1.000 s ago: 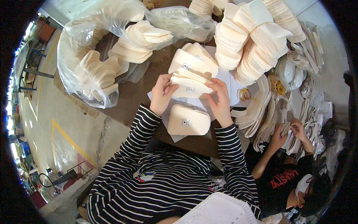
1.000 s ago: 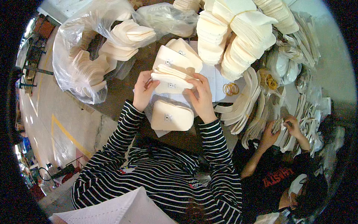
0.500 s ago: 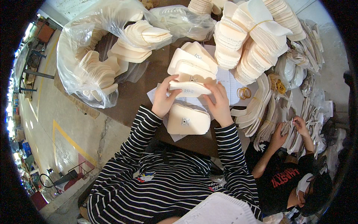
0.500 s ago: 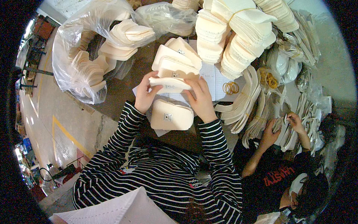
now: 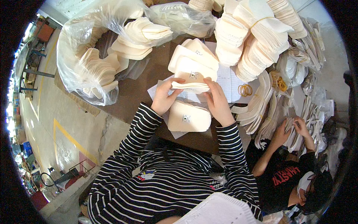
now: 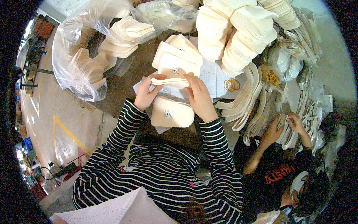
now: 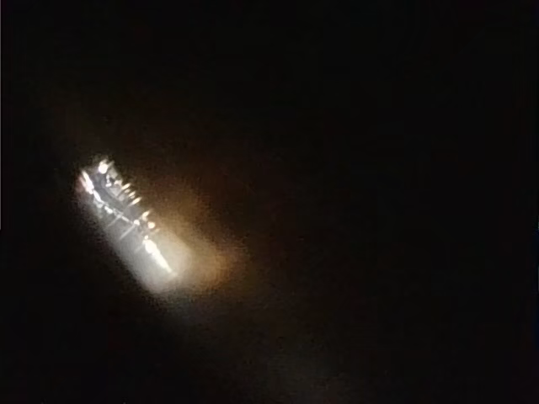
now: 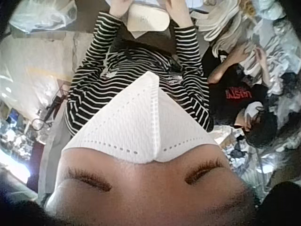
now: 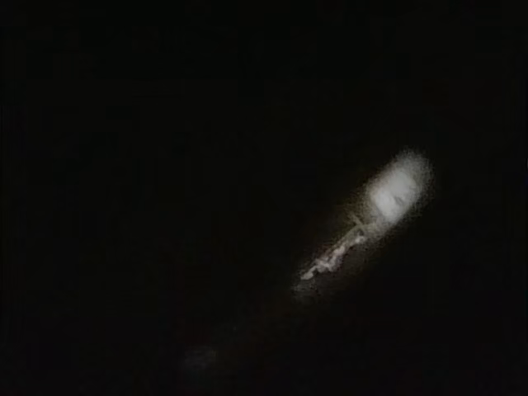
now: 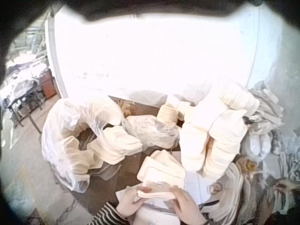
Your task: The person repeatedly picks up stacks of white fabric pads, aligns them, and places them into a larger stack on the table. The person also handles rubber bands and a document on the table while organizing the pads.
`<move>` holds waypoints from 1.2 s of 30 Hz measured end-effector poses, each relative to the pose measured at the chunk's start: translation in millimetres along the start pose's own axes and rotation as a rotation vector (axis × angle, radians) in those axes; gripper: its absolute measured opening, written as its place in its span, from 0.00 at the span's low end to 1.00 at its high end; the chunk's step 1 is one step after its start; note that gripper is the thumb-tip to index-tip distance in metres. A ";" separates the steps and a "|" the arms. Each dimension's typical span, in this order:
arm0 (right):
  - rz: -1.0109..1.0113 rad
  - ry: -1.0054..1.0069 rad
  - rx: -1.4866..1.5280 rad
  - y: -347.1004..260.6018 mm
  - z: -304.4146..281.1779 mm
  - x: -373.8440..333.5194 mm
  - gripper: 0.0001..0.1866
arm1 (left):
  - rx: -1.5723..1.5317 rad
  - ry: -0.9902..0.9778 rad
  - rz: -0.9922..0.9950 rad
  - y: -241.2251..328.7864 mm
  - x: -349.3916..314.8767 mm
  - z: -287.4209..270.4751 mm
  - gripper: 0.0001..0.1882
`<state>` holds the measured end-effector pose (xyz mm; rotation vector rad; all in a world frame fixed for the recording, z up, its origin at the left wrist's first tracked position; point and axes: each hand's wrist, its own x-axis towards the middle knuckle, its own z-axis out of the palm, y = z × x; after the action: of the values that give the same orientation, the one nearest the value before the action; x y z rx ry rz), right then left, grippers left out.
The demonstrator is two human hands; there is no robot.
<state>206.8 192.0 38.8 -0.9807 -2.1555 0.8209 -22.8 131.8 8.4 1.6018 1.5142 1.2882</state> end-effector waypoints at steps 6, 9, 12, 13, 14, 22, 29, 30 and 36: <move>-0.078 -0.001 -0.043 -12.3 -0.5 -5.0 0.23 | -0.113 0.025 -0.044 8.9 -7.3 -2.6 0.14; -0.072 -0.014 -0.023 -15.4 4.5 0.2 0.22 | -0.041 -0.036 -0.051 3.1 -11.8 -3.0 0.15; -0.051 0.005 0.011 -13.3 -4.2 -4.5 0.20 | 0.008 0.016 -0.039 16.9 -10.5 -14.2 0.16; -0.025 0.033 0.081 -25.3 -12.1 -5.6 0.19 | -0.010 0.072 -0.053 29.8 -11.4 -16.4 0.18; 0.005 0.064 0.147 -37.6 -20.9 -6.7 0.18 | -0.030 0.125 -0.067 36.8 -13.5 -17.3 0.20; 0.327 0.097 0.434 -67.5 -34.3 -50.6 0.18 | -0.437 0.058 -0.396 73.0 -57.5 -21.5 0.23; 0.414 -0.053 0.204 -80.9 -19.6 -85.5 0.21 | -0.282 0.004 -0.606 79.0 -103.0 -18.1 0.23; 0.414 -0.056 0.187 -79.3 -17.9 -89.3 0.21 | -0.267 -0.015 -0.637 80.3 -105.0 -19.2 0.23; 0.446 0.033 0.124 -65.1 -7.9 -76.0 0.19 | -0.123 -0.011 -0.540 64.6 -89.4 -21.5 0.27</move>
<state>225.9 98.8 70.7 -1.4223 -1.8550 1.1207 -6.5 29.5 51.7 1.0185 1.6709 1.0354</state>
